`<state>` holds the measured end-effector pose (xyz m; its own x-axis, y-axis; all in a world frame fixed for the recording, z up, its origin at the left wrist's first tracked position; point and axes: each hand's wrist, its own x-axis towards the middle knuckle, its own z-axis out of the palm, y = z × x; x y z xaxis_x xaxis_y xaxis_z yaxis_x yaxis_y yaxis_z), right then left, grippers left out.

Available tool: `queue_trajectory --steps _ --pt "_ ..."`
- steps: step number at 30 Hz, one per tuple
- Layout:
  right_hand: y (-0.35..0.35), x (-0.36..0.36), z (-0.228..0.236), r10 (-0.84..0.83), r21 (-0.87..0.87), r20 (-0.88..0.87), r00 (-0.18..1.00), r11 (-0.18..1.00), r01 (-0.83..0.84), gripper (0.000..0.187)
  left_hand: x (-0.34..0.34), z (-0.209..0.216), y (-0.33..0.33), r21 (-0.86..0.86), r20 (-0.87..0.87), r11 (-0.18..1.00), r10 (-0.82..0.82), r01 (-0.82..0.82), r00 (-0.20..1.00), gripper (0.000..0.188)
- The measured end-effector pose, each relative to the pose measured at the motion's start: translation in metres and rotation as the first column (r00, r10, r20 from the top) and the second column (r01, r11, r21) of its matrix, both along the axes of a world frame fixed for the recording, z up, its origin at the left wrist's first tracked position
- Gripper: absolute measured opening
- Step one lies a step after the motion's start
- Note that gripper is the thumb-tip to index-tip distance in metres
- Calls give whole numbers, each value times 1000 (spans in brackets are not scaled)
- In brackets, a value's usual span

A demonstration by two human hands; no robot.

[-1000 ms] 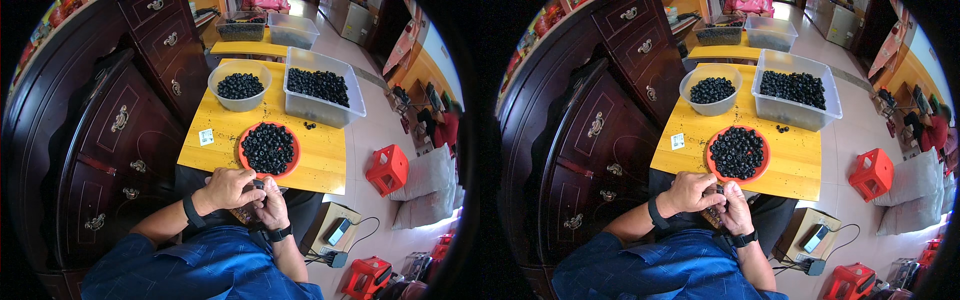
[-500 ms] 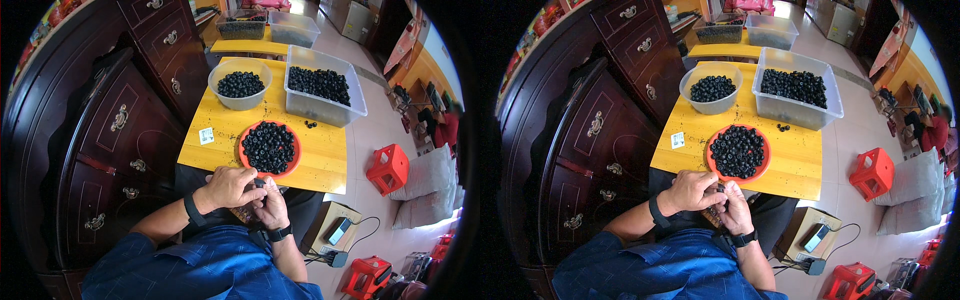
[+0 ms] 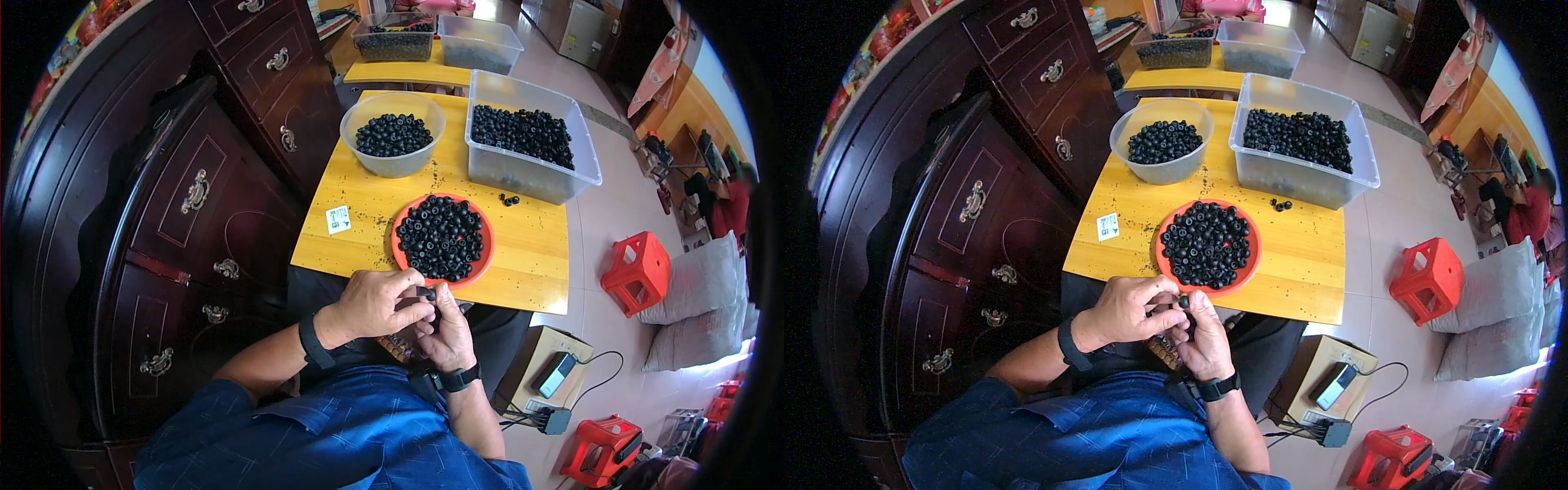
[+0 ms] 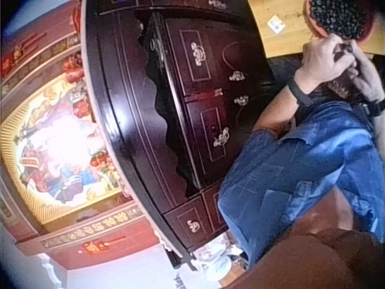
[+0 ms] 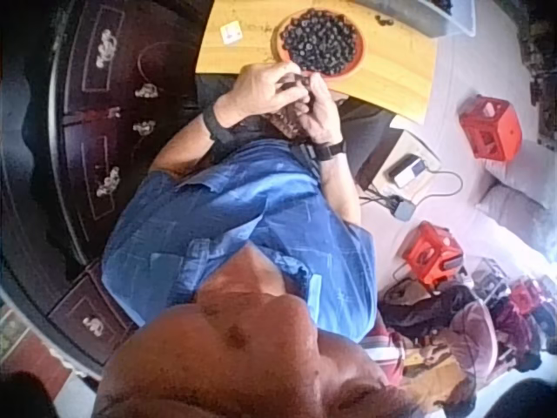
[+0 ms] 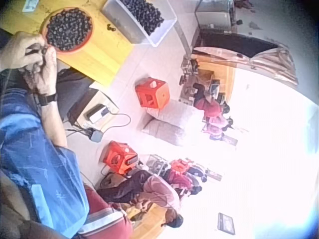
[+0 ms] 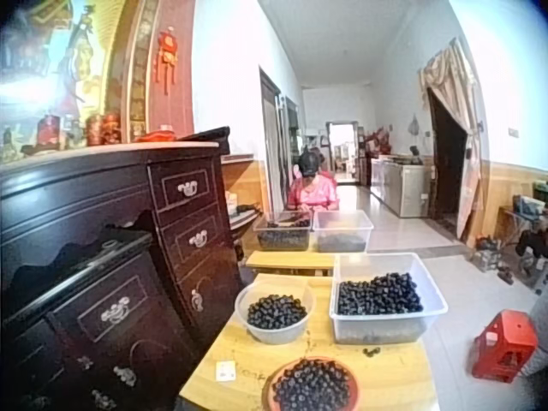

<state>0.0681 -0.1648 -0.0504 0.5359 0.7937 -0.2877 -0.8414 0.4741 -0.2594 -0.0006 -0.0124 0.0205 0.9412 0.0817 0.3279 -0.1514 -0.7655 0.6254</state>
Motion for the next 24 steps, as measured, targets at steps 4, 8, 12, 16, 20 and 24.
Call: queue_trajectory --steps 4,8,12,16,20,24 --pt "1 1 -1 39 60 0 999 997 -39 20 2 -1 -4 -76 1 997 26 -26 1000 26" --pt "2 2 -8 67 27 16 998 997 -68 20 7 -3 1 -29 -39 1000 -3 2 999 19" --pt "2 2 -8 105 -25 -100 989 994 -108 22 27 14 26 159 -186 986 -22 53 982 14" --pt "1 3 -4 78 -52 -209 975 994 -91 27 73 57 70 113 132 954 264 -279 955 29" --pt "3 7 18 43 -36 -258 965 998 -55 24 73 72 73 184 136 926 307 -329 942 37" --pt "-1 14 -8 59 177 -217 974 984 -20 31 35 31 26 101 -192 995 24 -4 981 29"
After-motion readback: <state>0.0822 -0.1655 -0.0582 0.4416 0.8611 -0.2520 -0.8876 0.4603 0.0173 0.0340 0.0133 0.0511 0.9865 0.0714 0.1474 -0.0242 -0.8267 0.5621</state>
